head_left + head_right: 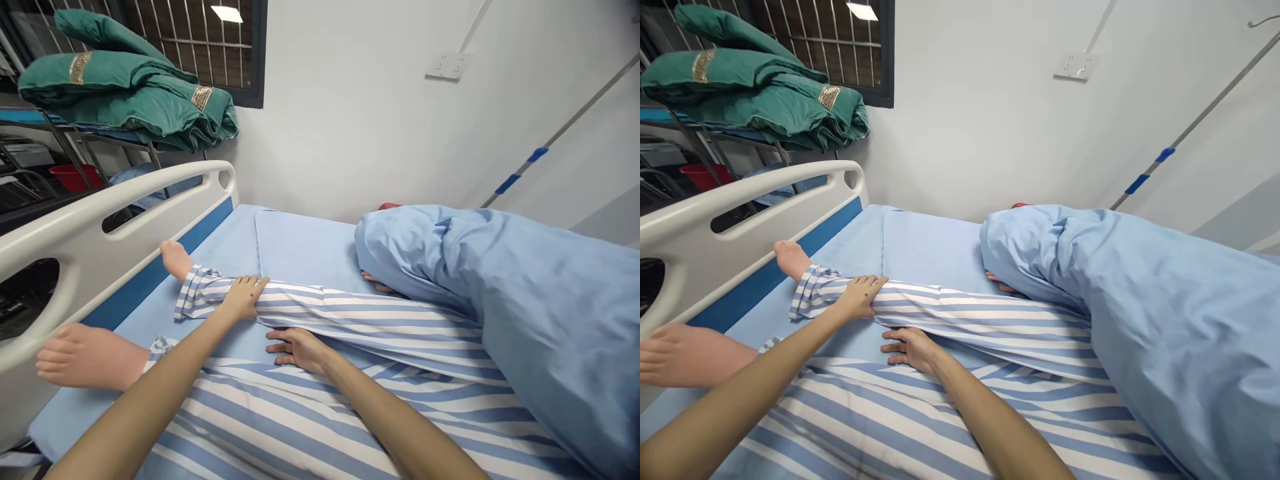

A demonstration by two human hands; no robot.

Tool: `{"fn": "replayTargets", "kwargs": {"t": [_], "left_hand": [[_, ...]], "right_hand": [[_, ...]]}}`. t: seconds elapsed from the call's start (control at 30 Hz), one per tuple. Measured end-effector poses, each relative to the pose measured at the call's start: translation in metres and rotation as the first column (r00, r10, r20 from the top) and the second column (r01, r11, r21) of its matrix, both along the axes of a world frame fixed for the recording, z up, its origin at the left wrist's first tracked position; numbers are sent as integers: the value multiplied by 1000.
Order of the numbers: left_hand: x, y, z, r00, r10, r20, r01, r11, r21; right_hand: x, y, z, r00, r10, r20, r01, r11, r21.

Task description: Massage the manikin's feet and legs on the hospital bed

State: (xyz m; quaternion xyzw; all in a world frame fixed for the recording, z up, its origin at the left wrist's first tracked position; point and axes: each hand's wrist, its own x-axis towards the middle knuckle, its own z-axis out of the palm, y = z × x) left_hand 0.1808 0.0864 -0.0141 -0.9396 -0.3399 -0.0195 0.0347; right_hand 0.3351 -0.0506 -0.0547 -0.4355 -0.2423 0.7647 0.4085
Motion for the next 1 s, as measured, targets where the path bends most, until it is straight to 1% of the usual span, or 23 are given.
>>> {"fn": "replayTargets", "kwargs": {"t": [0.07, 0.13, 0.23, 0.3, 0.33, 0.4, 0.5, 0.57, 0.7, 0.77, 0.83, 0.87, 0.93, 0.97, 1.0], "left_hand": [[-1, 3, -6, 999, 48, 9, -48, 999, 25], [-6, 7, -10, 998, 56, 17, -57, 998, 36], [-13, 8, -10, 998, 63, 21, -64, 997, 31], [-15, 7, -9, 997, 69, 19, -69, 997, 20], [-15, 7, -9, 997, 75, 16, -75, 997, 14], [-15, 5, -8, 996, 89, 8, -89, 996, 4], [-16, 3, -10, 995, 98, -3, -98, 995, -3], [-19, 2, -10, 995, 103, -2, -103, 995, -3], [-26, -1, -8, 991, 129, 15, -129, 991, -25], [-27, -2, -7, 989, 144, 15, -143, 989, -48], [-28, -3, -5, 988, 156, 11, -155, 986, -67], [-27, -3, -5, 987, 159, 9, -158, 985, -73], [-27, -4, -6, 987, 164, 7, -163, 984, -74], [-27, -4, -7, 986, 164, 9, -163, 984, -69], [-27, -4, -8, 986, 164, 12, -163, 985, -62]], "right_hand": [[0, -1, 1, 1000, 2, 3, -2, 1000, 8], [0, -1, 1, 1000, 9, 8, -10, 1000, 14], [1, -1, 3, 999, 23, 23, -23, 1000, 18], [0, -1, 4, 997, 24, 78, -25, 1000, 12], [-1, -1, 4, 990, 27, 138, -29, 999, 13], [-4, -2, 4, 952, 55, 300, -72, 996, 48], [-5, -4, 1, 860, 123, 494, -223, 964, 147], [-2, -4, -2, 822, 144, 551, -288, 940, 182], [6, -5, -1, 759, 118, 640, -300, 936, 183], [6, -7, 5, 684, 84, 725, -341, 915, 215], [5, -9, 17, 559, -5, 829, -423, 858, 290], [6, -10, 24, 482, -89, 872, -464, 818, 340], [9, -8, 38, 310, -319, 896, -515, 735, 441], [14, -6, 44, 211, -441, 872, -521, 704, 482], [19, -3, 48, 102, -543, 834, -514, 689, 511]]}}
